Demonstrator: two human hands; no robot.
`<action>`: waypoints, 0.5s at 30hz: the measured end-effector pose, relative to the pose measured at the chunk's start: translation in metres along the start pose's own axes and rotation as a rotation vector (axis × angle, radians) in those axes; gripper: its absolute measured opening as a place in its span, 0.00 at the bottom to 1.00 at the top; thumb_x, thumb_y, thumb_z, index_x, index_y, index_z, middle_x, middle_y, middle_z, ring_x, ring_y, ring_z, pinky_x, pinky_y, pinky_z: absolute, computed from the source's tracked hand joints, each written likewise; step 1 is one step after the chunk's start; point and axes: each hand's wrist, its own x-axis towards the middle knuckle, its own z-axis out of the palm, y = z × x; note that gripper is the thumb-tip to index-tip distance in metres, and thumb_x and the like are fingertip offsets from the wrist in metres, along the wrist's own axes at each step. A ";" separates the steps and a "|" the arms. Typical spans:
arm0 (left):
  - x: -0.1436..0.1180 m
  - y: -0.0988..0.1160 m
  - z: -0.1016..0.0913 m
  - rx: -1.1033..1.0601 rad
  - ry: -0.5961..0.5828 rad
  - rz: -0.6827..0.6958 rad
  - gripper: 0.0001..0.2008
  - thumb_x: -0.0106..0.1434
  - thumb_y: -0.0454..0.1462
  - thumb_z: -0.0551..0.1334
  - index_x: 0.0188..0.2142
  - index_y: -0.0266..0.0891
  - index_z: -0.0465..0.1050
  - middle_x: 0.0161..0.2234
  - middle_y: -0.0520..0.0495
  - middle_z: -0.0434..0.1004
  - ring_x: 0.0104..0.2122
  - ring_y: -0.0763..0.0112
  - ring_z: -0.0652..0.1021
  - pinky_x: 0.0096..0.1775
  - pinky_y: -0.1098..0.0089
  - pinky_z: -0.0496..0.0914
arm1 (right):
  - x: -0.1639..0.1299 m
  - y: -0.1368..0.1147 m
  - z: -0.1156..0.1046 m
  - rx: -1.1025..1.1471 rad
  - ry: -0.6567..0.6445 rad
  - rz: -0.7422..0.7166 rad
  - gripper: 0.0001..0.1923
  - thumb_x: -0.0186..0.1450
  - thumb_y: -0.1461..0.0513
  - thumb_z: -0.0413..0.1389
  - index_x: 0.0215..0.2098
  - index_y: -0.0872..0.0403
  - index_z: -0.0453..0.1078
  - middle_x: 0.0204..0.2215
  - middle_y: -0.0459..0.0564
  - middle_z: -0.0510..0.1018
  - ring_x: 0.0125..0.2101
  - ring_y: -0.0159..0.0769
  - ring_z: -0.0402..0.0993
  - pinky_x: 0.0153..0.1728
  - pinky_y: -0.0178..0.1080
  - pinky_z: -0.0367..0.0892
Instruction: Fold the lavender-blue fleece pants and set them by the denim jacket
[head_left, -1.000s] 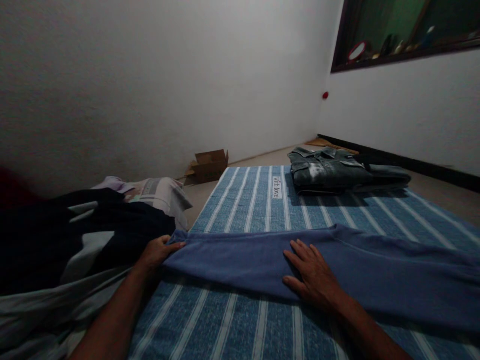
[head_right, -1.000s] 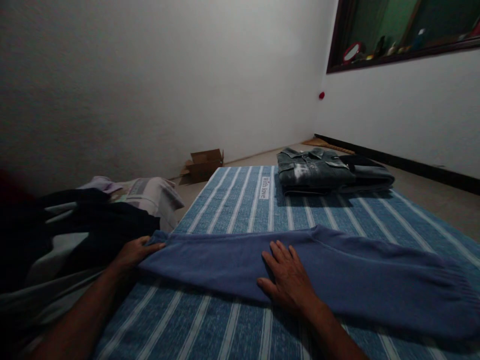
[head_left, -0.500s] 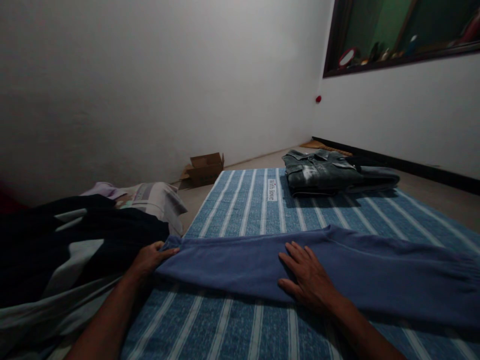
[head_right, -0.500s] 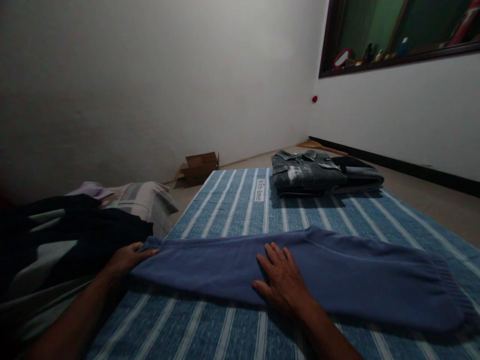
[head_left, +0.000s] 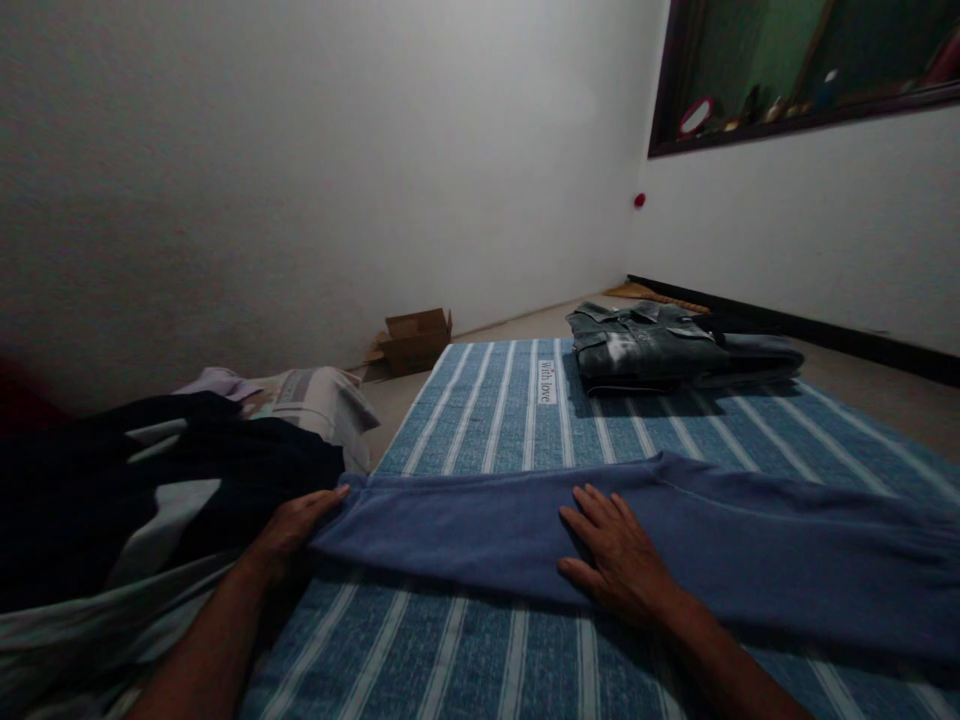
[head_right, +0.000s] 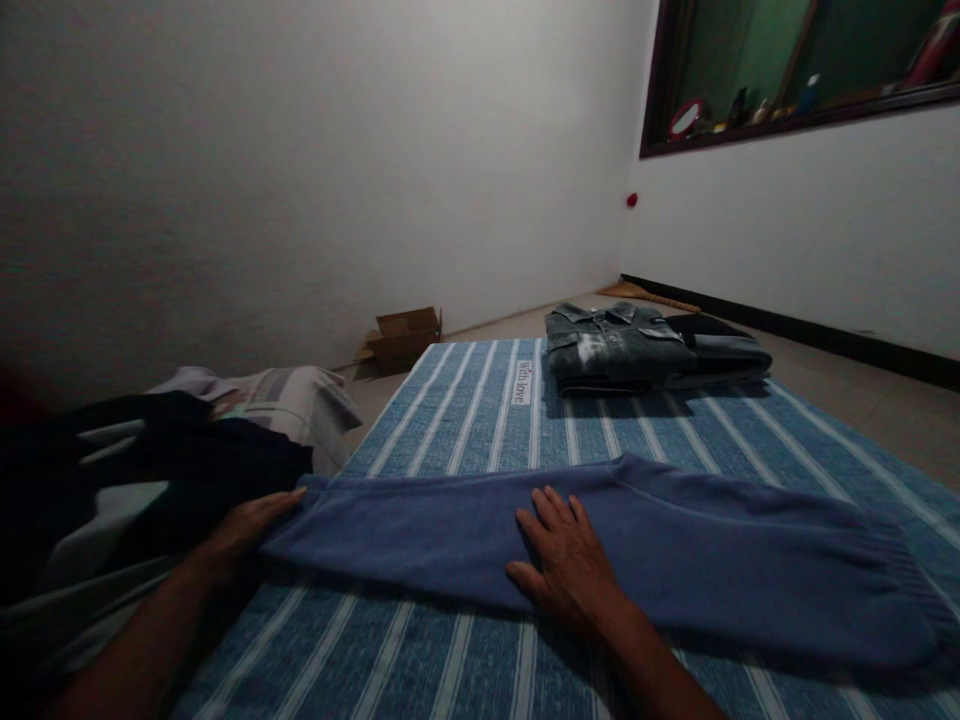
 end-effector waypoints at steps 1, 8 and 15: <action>-0.003 0.000 -0.001 -0.040 -0.008 -0.007 0.27 0.36 0.53 0.72 0.30 0.37 0.76 0.28 0.46 0.79 0.32 0.59 0.78 0.32 0.67 0.72 | 0.000 0.000 0.001 0.001 -0.005 0.003 0.31 0.64 0.47 0.50 0.61 0.50 0.60 0.65 0.55 0.54 0.65 0.47 0.44 0.62 0.54 0.40; -0.010 0.003 0.004 0.005 0.029 0.033 0.21 0.33 0.46 0.73 0.26 0.36 0.76 0.24 0.48 0.77 0.27 0.64 0.76 0.27 0.70 0.69 | 0.001 0.003 0.004 0.002 -0.013 0.003 0.31 0.64 0.47 0.50 0.62 0.50 0.59 0.65 0.54 0.54 0.65 0.46 0.43 0.62 0.54 0.40; -0.004 -0.008 0.006 -0.052 0.063 0.058 0.18 0.35 0.43 0.72 0.25 0.36 0.75 0.22 0.48 0.76 0.23 0.69 0.74 0.25 0.72 0.67 | 0.000 0.005 0.005 -0.021 -0.005 -0.005 0.31 0.64 0.47 0.49 0.62 0.51 0.59 0.65 0.55 0.54 0.65 0.46 0.43 0.62 0.53 0.40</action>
